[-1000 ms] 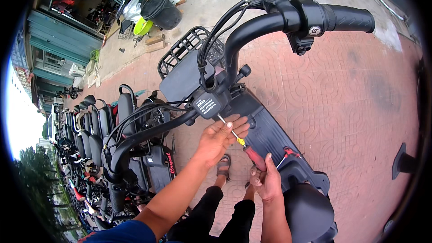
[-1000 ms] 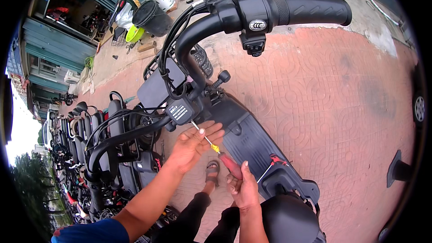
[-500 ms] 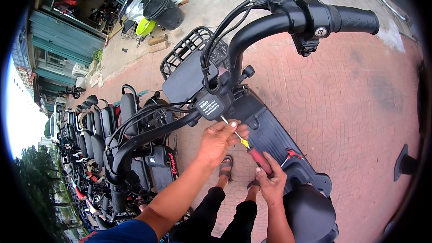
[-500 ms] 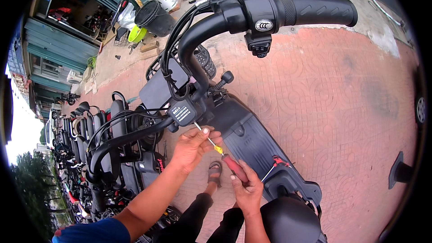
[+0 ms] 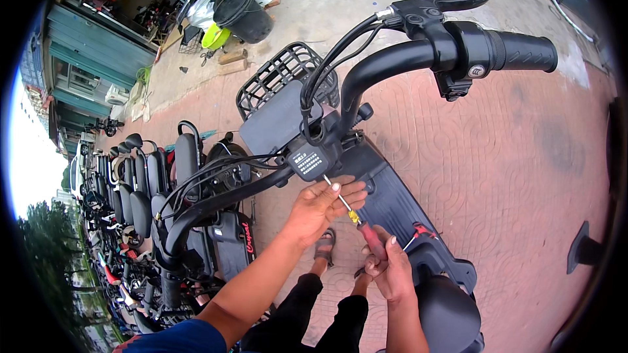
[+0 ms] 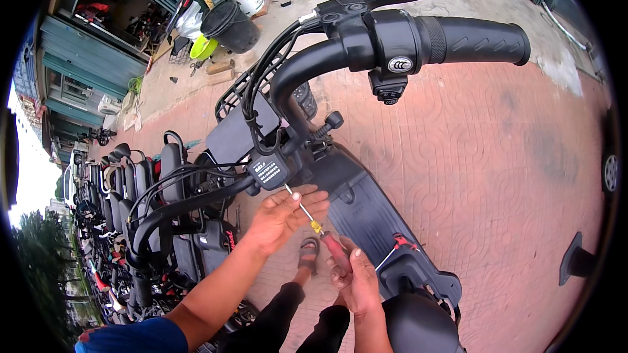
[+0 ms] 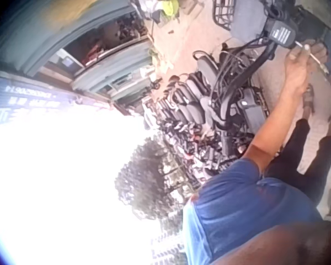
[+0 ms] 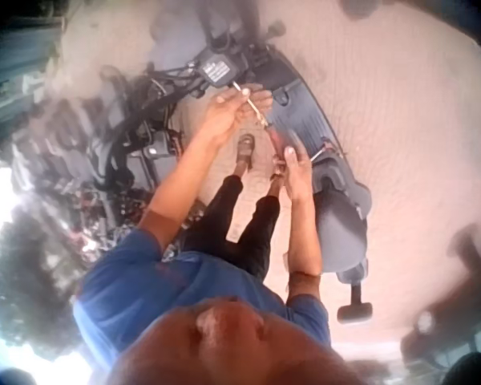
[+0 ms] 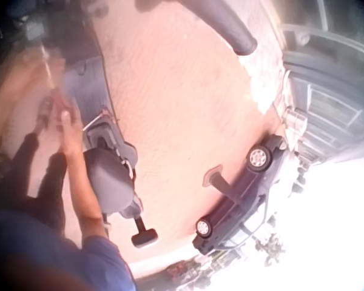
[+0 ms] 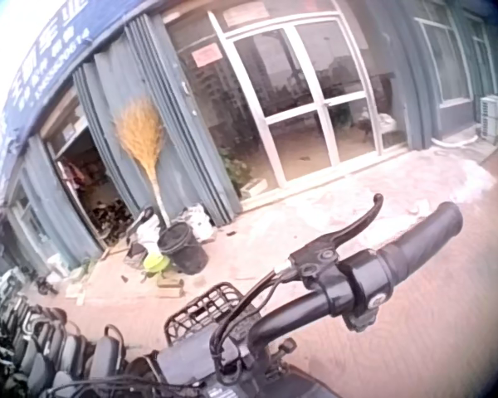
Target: The person unscrews and removes a plastic panel from the front of an electric scooter using a screwdriver, handles several electrical wires, and then reattaches the panel by driving screws back into place.
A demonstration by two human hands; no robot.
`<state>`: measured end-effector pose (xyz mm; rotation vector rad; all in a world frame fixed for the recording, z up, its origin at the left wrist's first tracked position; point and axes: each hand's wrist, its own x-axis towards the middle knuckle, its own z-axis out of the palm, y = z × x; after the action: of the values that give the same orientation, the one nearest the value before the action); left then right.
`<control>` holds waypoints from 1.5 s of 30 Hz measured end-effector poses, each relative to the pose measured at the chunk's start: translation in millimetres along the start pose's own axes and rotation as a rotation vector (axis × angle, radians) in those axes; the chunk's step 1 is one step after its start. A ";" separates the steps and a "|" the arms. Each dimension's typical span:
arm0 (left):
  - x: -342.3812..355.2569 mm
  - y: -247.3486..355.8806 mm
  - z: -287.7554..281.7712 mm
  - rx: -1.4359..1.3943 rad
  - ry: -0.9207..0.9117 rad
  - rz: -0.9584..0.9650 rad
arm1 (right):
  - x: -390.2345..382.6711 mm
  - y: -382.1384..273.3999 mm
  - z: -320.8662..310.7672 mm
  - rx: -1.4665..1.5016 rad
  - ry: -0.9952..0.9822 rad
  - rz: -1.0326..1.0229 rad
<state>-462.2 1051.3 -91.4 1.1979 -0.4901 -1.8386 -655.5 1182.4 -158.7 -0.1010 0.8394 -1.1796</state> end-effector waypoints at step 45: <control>-12.2 16.1 7.5 -0.046 0.300 0.094 | 27.1 -17.4 23.8 -1.298 0.018 -0.515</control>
<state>-459.6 1051.6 -70.0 1.3673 -0.3262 -1.5487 -650.7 1144.2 -147.8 -1.4294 1.5368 -0.9089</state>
